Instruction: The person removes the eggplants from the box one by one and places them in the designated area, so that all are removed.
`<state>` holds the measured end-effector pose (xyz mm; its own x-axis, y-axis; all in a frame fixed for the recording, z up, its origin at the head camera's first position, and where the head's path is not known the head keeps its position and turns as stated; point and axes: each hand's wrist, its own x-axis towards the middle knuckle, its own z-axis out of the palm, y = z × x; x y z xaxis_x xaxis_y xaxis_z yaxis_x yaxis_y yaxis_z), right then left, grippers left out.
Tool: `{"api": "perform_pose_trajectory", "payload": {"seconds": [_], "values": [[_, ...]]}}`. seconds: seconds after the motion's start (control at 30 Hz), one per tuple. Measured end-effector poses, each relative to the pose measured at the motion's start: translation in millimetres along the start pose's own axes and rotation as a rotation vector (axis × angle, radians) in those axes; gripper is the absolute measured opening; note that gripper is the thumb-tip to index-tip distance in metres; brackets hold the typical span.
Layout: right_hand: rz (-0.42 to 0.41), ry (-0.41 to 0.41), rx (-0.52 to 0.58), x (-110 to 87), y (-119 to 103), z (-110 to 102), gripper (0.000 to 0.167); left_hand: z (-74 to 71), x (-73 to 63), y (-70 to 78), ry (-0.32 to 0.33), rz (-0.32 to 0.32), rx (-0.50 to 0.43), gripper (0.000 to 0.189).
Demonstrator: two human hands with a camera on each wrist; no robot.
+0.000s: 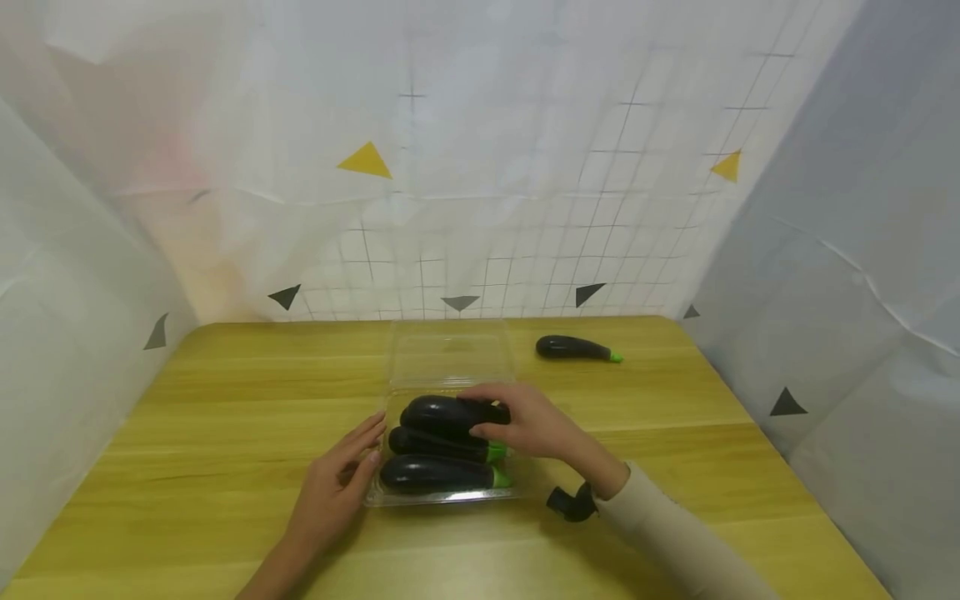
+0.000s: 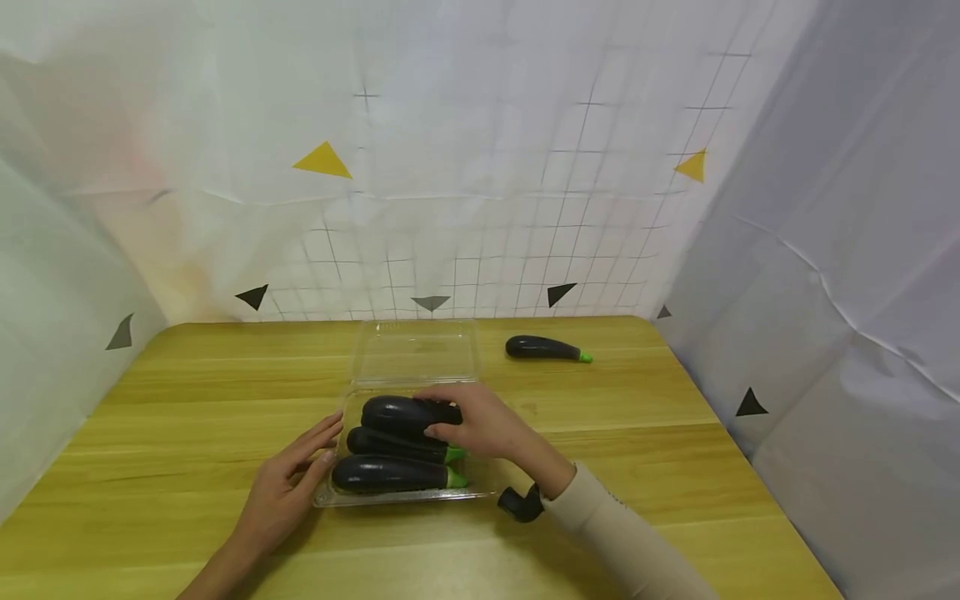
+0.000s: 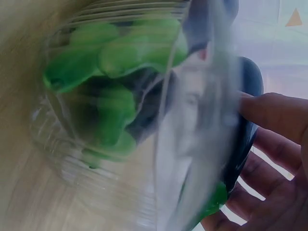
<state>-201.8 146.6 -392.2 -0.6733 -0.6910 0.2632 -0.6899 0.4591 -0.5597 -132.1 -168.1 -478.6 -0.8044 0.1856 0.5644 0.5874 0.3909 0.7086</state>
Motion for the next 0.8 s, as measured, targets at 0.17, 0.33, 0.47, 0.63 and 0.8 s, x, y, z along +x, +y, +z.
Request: {"api": "perform_pose_trajectory", "payload": {"seconds": [0.17, 0.33, 0.47, 0.63, 0.8], "values": [[0.015, 0.01, -0.011, -0.8, 0.4, -3.9, 0.047, -0.1, -0.8, -0.6, 0.004, -0.009, 0.011, 0.038], [0.008, 0.023, -0.012, -0.2, -0.7, -9.1, 0.047, -0.8, -1.0, -1.6, 0.006, -0.008, 0.018, 0.037], [0.014, 0.027, 0.011, -0.4, -0.1, -12.2, 0.046, -1.3, -0.7, -1.3, 0.004, -0.004, 0.023, 0.037], [0.037, 0.037, 0.008, -2.0, 4.0, -15.9, 0.047, -1.3, -0.6, 0.1, -0.003, -0.017, 0.008, 0.037], [0.047, 0.053, 0.003, -5.7, 6.9, -21.6, 0.048, -1.0, -0.5, 1.1, -0.006, -0.02, 0.008, 0.037]]}}
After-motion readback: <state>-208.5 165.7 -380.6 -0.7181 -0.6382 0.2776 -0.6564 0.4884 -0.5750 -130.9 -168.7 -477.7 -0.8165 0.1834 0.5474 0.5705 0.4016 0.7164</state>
